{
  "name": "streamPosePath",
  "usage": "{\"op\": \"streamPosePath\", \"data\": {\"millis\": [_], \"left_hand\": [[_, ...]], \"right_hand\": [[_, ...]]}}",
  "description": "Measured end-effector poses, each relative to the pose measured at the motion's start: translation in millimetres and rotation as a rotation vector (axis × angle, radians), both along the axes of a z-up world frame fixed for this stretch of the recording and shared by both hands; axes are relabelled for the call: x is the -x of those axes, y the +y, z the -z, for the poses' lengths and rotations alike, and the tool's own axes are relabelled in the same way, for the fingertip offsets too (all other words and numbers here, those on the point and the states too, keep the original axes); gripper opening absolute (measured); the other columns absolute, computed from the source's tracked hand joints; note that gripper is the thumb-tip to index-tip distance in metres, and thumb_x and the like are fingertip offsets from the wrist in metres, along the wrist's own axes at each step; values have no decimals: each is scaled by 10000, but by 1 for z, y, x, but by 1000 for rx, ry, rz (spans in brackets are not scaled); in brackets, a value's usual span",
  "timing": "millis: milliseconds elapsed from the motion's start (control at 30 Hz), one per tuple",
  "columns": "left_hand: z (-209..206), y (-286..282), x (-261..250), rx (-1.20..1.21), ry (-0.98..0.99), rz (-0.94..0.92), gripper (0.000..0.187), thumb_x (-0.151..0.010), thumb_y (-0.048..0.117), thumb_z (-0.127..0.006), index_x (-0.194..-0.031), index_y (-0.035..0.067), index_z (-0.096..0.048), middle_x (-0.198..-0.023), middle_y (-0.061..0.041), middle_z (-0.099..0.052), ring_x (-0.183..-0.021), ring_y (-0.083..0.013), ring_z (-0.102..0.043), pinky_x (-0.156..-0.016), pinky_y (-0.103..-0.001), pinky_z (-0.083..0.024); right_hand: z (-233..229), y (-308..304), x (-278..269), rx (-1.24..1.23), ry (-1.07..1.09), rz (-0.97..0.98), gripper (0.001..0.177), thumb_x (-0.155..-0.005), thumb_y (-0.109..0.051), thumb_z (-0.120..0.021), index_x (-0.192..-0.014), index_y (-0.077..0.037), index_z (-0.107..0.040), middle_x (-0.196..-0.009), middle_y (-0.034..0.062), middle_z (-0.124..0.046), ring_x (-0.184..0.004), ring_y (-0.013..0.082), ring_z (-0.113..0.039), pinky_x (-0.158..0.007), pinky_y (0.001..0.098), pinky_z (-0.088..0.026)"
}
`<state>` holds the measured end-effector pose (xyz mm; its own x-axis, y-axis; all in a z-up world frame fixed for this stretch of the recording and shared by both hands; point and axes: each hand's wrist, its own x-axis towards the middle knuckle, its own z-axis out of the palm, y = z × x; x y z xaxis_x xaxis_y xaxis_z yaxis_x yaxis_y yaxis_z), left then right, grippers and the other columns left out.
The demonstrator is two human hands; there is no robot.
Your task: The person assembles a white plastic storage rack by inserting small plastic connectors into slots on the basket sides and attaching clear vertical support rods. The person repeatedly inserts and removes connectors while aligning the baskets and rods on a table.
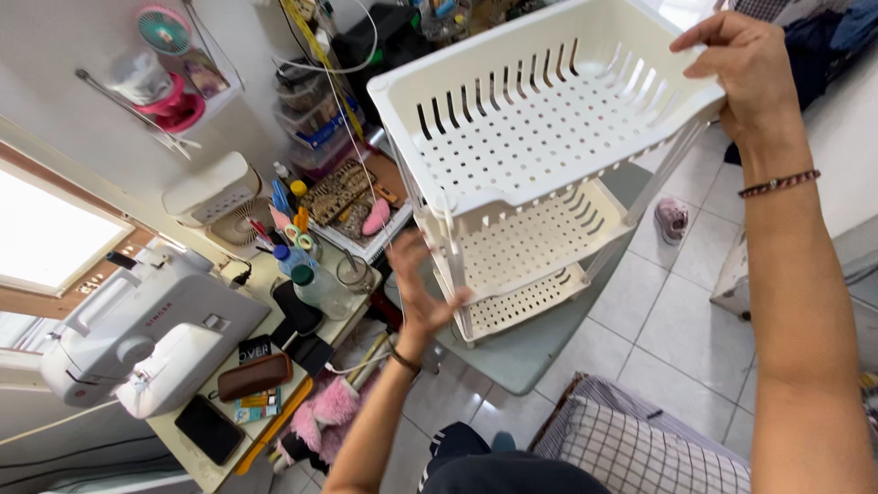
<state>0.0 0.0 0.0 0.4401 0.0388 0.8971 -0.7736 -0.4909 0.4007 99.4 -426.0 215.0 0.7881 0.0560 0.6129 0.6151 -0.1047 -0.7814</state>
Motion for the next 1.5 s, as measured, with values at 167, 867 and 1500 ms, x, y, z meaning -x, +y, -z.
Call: {"op": "streamPosePath", "data": {"millis": [167, 867, 1500], "left_hand": [[46, -37, 16, -195, 82, -19, 572, -825, 316, -810, -1209, -30, -566, -1217, -236, -658, -1218, -369, -617, -1145, -606, -351], [51, -93, -83, -158, -137, 22, 290, -808, 74, -782, -838, -19, -510, -703, -149, -507, -738, -359, -540, -886, -518, -486], [6, -146, -86, -102, 26, -78, 326, -831, 220, -752, -978, 14, -547, -817, -122, -623, -844, -360, -593, -939, -509, -476]], "right_hand": [[0, -2, -4, -38, 8, -14, 273, -880, 131, -548, -1092, 69, -708, -1032, 157, -707, -853, 151, -688, -800, 238, -567], [62, 39, -3, -154, -316, 344, 542, -1101, -395, -742, -1391, -93, -398, -1246, 29, -502, -1178, 133, -482, -1063, 307, -423], [6, 102, 64, 95, -608, 28, 259, -1002, -229, -757, -1067, 2, -659, -1070, 130, -688, -968, 221, -677, -856, 321, -569]]}}
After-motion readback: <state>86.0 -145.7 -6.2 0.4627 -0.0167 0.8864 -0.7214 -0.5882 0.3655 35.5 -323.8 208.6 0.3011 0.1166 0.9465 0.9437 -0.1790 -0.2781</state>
